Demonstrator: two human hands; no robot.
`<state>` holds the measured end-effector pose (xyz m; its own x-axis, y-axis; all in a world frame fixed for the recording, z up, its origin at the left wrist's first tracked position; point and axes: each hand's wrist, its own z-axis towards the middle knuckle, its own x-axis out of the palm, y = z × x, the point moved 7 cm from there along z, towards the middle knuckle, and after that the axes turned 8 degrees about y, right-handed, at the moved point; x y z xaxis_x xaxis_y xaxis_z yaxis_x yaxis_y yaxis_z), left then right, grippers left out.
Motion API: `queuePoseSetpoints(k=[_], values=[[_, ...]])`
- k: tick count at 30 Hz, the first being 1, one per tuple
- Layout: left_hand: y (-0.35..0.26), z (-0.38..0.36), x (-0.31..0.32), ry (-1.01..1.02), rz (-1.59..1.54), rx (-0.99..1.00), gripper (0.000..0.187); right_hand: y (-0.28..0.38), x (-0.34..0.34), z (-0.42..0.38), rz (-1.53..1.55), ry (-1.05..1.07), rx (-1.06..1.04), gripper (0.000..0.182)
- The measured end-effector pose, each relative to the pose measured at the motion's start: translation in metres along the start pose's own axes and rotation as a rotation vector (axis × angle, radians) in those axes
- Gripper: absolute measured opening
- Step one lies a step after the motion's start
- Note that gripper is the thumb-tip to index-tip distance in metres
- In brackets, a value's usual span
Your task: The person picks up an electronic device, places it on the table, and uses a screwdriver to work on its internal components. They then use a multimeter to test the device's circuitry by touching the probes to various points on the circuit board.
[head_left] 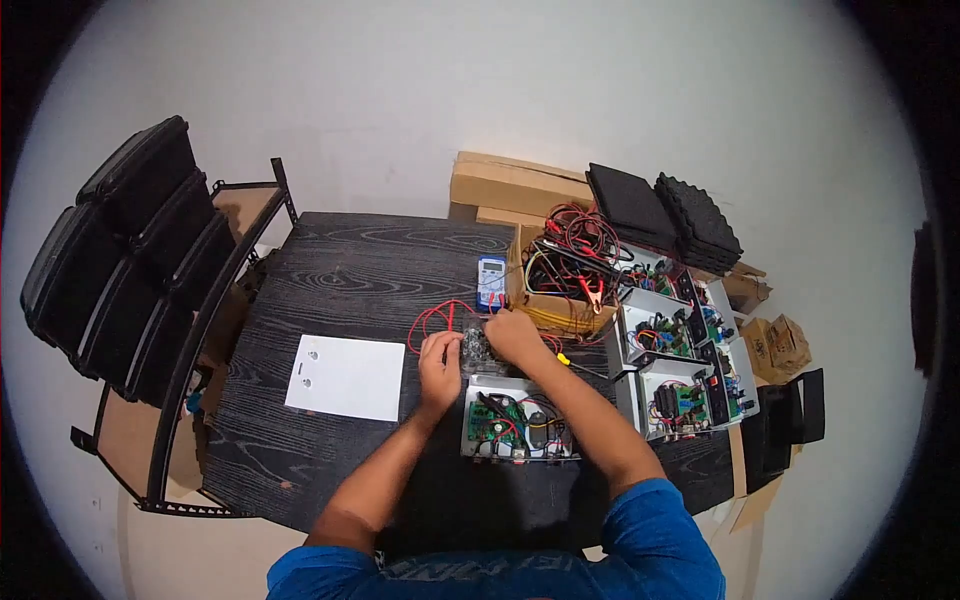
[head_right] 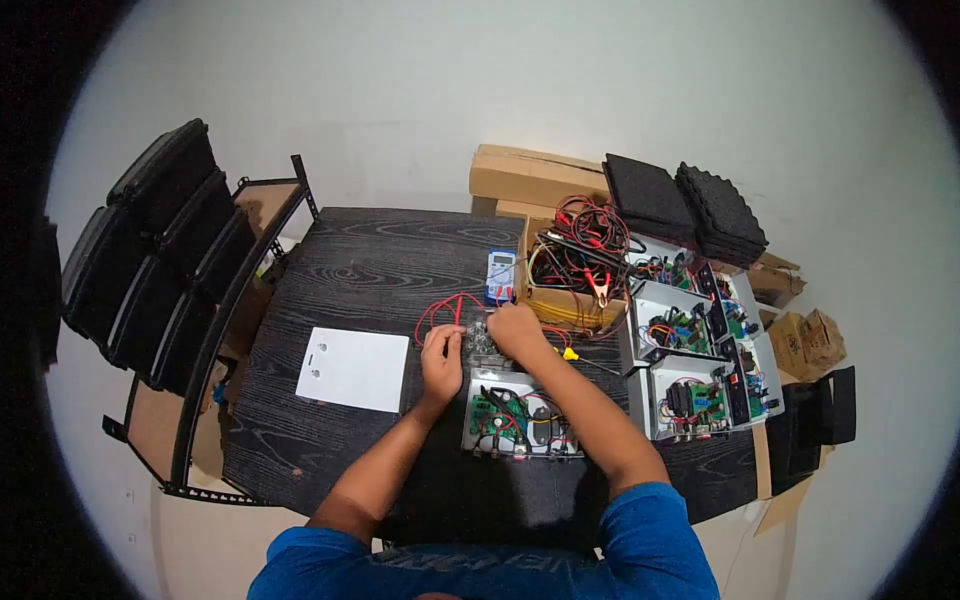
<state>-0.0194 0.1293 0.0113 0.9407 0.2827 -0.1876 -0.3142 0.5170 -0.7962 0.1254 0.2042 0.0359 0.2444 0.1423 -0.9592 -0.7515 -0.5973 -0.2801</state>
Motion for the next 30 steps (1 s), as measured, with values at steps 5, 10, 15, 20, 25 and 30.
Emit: queuePoseSetpoints(k=[5,10,15,20,25,30], values=[[-0.001,0.0,0.0,-0.004,-0.002,0.001,0.015,-0.002,-0.001,0.0,0.07,-0.018,0.0,0.015],[0.002,0.0,0.001,0.006,-0.011,0.001,0.014,-0.002,0.0,-0.002,0.06,-0.005,-0.036,0.015],[0.004,0.0,0.001,-0.006,0.009,0.015,0.014,-0.014,-0.001,-0.002,0.221,-0.06,-0.041,0.016],[0.002,0.0,0.001,0.001,-0.008,0.005,0.014,-0.012,0.011,0.003,0.117,0.0,0.008,0.016],[0.003,0.0,0.002,0.0,-0.012,-0.009,0.014,-0.005,-0.003,0.0,0.081,-0.019,0.007,0.017],[0.002,0.0,0.002,0.007,-0.015,-0.025,0.014,-0.003,-0.002,-0.003,0.039,-0.048,-0.003,0.017]])
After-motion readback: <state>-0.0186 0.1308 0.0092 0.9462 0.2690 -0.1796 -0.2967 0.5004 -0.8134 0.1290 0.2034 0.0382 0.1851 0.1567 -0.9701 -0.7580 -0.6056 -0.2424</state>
